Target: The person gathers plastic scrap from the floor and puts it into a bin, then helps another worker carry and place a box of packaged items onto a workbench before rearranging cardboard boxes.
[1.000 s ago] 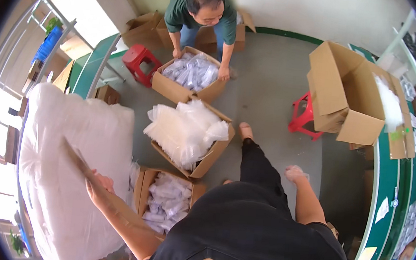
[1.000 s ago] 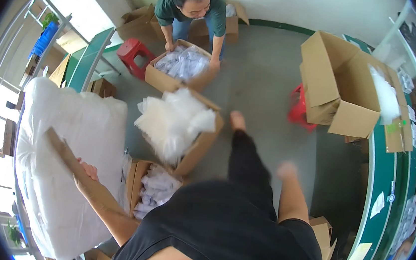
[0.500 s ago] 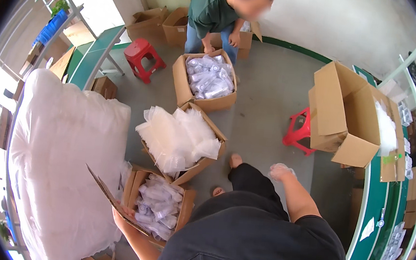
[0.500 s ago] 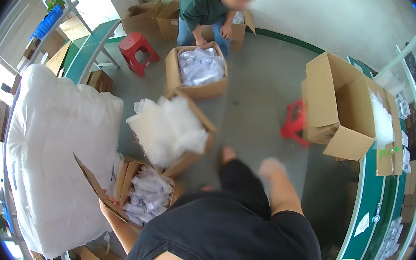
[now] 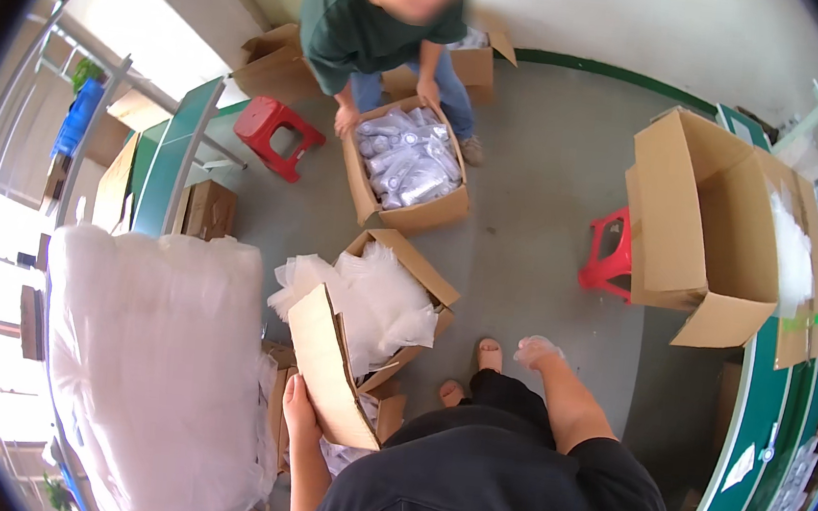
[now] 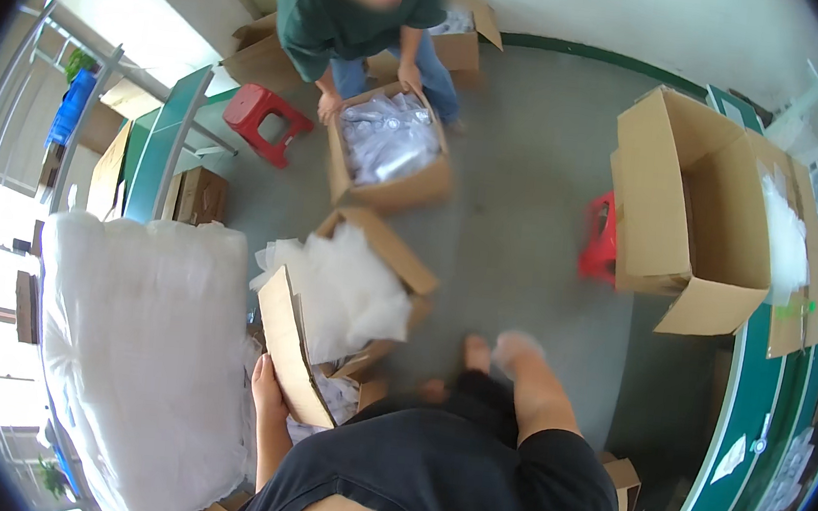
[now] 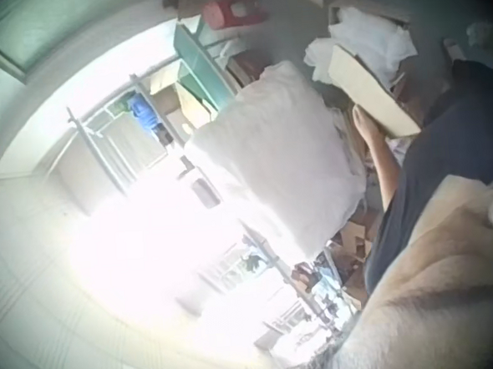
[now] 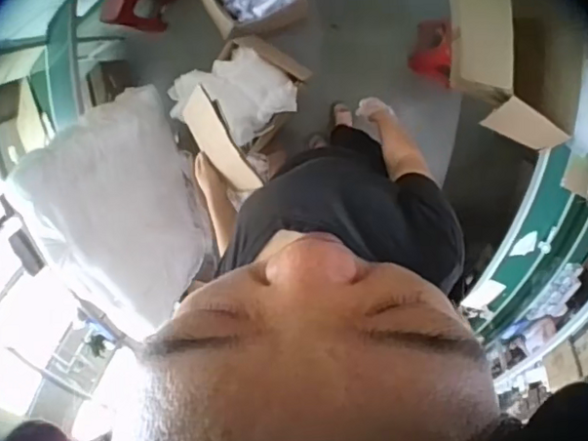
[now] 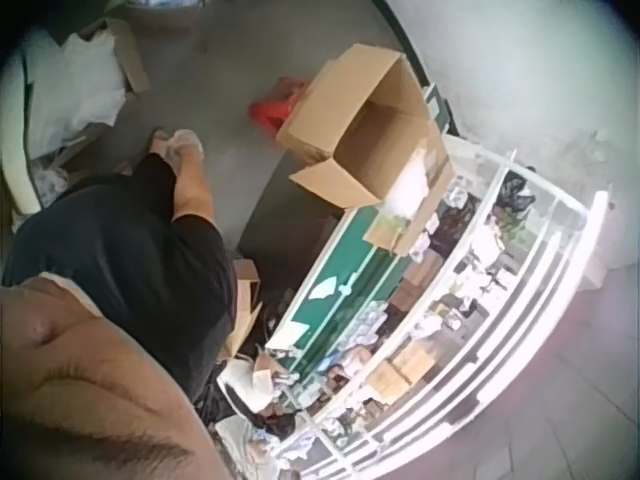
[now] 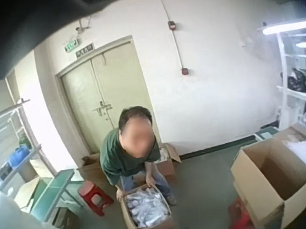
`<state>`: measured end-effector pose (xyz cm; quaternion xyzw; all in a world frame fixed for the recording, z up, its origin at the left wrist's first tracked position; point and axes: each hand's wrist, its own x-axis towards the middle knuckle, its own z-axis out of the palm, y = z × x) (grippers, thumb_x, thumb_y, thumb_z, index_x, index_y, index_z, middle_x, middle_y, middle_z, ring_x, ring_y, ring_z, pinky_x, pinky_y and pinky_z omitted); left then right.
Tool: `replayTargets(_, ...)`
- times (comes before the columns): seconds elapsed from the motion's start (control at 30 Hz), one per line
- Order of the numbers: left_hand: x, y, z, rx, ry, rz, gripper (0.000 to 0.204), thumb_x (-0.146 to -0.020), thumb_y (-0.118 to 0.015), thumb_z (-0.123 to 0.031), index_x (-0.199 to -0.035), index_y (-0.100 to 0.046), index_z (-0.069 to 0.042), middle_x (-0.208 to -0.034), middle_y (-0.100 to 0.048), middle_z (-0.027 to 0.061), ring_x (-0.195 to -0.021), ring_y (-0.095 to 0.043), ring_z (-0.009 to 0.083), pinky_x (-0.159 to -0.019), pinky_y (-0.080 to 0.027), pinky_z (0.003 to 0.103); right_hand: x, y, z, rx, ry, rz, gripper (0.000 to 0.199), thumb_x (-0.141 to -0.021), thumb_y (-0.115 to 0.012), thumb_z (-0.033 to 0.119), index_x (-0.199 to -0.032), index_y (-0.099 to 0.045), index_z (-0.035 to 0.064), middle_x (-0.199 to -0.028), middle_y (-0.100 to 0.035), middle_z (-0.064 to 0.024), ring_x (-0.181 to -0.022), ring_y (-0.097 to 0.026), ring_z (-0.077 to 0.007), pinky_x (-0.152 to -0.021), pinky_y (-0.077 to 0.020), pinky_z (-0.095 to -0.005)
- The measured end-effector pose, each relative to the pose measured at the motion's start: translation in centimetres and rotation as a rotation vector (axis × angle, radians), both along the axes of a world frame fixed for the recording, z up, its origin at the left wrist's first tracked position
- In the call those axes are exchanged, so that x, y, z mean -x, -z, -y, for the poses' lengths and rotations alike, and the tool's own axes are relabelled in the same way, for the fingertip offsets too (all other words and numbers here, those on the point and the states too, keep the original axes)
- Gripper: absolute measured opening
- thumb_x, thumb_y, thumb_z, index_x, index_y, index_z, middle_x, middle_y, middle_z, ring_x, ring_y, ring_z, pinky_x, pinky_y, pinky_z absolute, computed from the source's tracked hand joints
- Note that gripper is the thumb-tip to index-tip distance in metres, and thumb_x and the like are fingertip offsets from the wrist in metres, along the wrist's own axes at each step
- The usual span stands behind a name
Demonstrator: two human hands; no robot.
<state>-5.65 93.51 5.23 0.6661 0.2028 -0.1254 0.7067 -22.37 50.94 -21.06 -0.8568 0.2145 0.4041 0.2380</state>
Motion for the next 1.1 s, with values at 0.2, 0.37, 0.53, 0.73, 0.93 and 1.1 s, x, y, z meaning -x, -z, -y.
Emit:
replayTargets(0.2, -4.5, 4.0, 4.3, 0.005, 0.167, -0.055, 0.041, -0.098, -0.048, -0.023, -0.13, -0.044, 0.002, -0.12, -0.057, 0.0121, -0.107, -0.054, 0.0196, -0.093, -0.044, 0.032, 5.9, 5.4, 5.7, 0.04, 0.022, 0.079, 0.032, -0.078, -0.054, 0.032, -0.092, -0.07, 0.008, -0.104, -0.065, -0.0183, -0.101, -0.061, -0.0335, -0.087, -0.0479, -0.0441)
replayTargets(0.37, -5.6, 3.5, 6.8, -0.064, 0.287, -0.091, 0.046, -0.099, -0.045, -0.027, -0.133, -0.04, 0.003, -0.128, -0.052, 0.0152, -0.114, -0.052, 0.0246, -0.097, -0.041, 0.034, 0.8, -12.8, 8.3, 0.036, 0.307, 0.088, 0.038, -0.075, -0.054, 0.028, -0.106, -0.066, 0.0093, -0.111, -0.063, -0.0194, -0.106, -0.059, -0.0343, -0.09, -0.0464, -0.0443)
replayTargets(0.53, -9.5, 5.6, 10.5, -0.111, 0.567, -0.076, 0.049, -0.098, -0.045, -0.029, -0.134, -0.039, 0.004, -0.129, -0.051, 0.0164, -0.115, -0.05, 0.0256, -0.098, -0.04, 0.035, 8.6, -28.3, 13.5, 0.496, 0.886, 0.34, 0.065, -0.078, -0.053, 0.022, -0.137, -0.037, 0.0011, -0.129, -0.051, -0.0244, -0.118, -0.051, -0.0353, -0.099, -0.0418, -0.0436)
replayTargets(0.73, -11.7, 4.5, 13.8, -0.098, 0.815, 0.044, 0.052, -0.097, -0.044, -0.03, -0.134, -0.038, 0.006, -0.133, -0.048, 0.0171, -0.118, -0.049, 0.026, -0.1, -0.039, 0.036, 21.6, -53.1, 15.8, 1.174, 1.423, 0.595, 0.06, -0.089, -0.047, 0.02, -0.143, -0.028, 0.0026, -0.112, -0.062, -0.0227, -0.105, -0.059, -0.0348, -0.098, -0.0418, -0.0402)
replayTargets(0.93, -11.3, 11.9, 12.3, 0.127, 0.838, -0.134, 0.049, -0.098, -0.041, -0.03, -0.133, -0.04, 0.005, -0.132, -0.048, 0.0166, -0.118, -0.049, 0.0255, -0.099, -0.04, 0.035, 22.3, -56.7, 9.8, 1.365, 1.127, 0.626, 0.024, -0.087, -0.048, 0.019, -0.098, -0.063, 0.0041, -0.107, -0.064, -0.0212, -0.103, -0.06, -0.0324, -0.095, -0.044, -0.0387)
replayTargets(1.1, -6.9, 9.6, 13.1, 0.038, 0.951, -0.141, 0.04, -0.099, -0.039, -0.029, -0.12, -0.048, 0.004, -0.114, -0.058, 0.0151, -0.104, -0.056, 0.0237, -0.09, -0.045, 0.035, 19.7, -39.1, 0.0, 0.503, 0.83, 0.153, 0.03, -0.086, -0.05, 0.029, -0.102, -0.062, 0.0078, -0.113, -0.061, -0.0143, -0.106, -0.057, -0.031, -0.088, -0.0465, -0.0444)
